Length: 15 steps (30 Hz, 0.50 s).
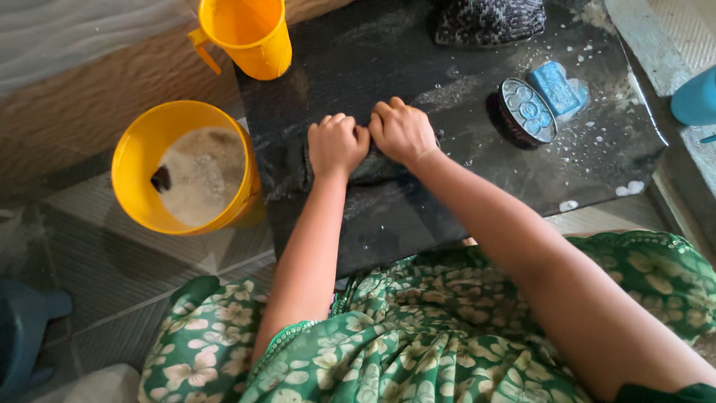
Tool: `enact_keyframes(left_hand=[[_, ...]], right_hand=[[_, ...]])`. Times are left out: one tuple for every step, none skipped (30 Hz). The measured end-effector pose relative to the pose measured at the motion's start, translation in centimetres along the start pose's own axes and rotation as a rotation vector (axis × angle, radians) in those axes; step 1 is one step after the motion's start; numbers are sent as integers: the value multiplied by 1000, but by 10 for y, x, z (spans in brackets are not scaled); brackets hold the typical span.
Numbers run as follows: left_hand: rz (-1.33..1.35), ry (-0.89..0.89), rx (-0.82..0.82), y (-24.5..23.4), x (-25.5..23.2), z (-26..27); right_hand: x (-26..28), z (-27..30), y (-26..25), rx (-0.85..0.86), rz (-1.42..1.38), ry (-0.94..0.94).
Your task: The person scrubs a garment by hand on a stone slab using soap and rinses it with water from a bucket.
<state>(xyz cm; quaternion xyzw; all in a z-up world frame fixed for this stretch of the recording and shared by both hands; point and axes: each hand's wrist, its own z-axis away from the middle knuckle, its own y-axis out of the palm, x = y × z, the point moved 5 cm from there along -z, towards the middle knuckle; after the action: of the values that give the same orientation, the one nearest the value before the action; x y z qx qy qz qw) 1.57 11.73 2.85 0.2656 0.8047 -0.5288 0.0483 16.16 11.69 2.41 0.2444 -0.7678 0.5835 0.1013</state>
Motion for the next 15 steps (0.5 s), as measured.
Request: enact_keyframes(left_hand=[[-12,-62,93,3,2,-6],[-23,-123,186,7,4,-13],[-35,-184,277,9,7,-20],[-30,-239,357,11,9,-25],[-25,-293,434,13,11,-33],[-19,-348,511,15,14,-38],[-14,-373,540,16,15,-44],[-8,-399,569,17,16,-50],[-2,-425,599,19,18,-50],[-4,-410,583,19,18,-49],[-6,-396,565,19,18,-48],[-8,-381,547,20,18,-47],[-1,-355,488,20,17,-44],[6,-329,429,20,16,-38],[11,-300,368,19,15,-31]], right_hand=[[-7,-8,8,49,29,20],[-16,-16,16,99,59,39],[-24,-25,24,147,89,57],[-32,-33,33,204,85,55],[-41,-41,41,259,82,51],[-49,-50,48,313,80,47],[-53,-58,53,334,124,-51],[-55,-64,57,354,167,-150],[-54,-64,60,375,210,-248],[-55,-63,60,375,208,-221],[-54,-62,58,374,205,-196],[-49,-61,52,374,203,-170],[-45,-58,44,329,180,-70],[-38,-49,36,285,156,30],[-31,-38,26,236,131,129]])
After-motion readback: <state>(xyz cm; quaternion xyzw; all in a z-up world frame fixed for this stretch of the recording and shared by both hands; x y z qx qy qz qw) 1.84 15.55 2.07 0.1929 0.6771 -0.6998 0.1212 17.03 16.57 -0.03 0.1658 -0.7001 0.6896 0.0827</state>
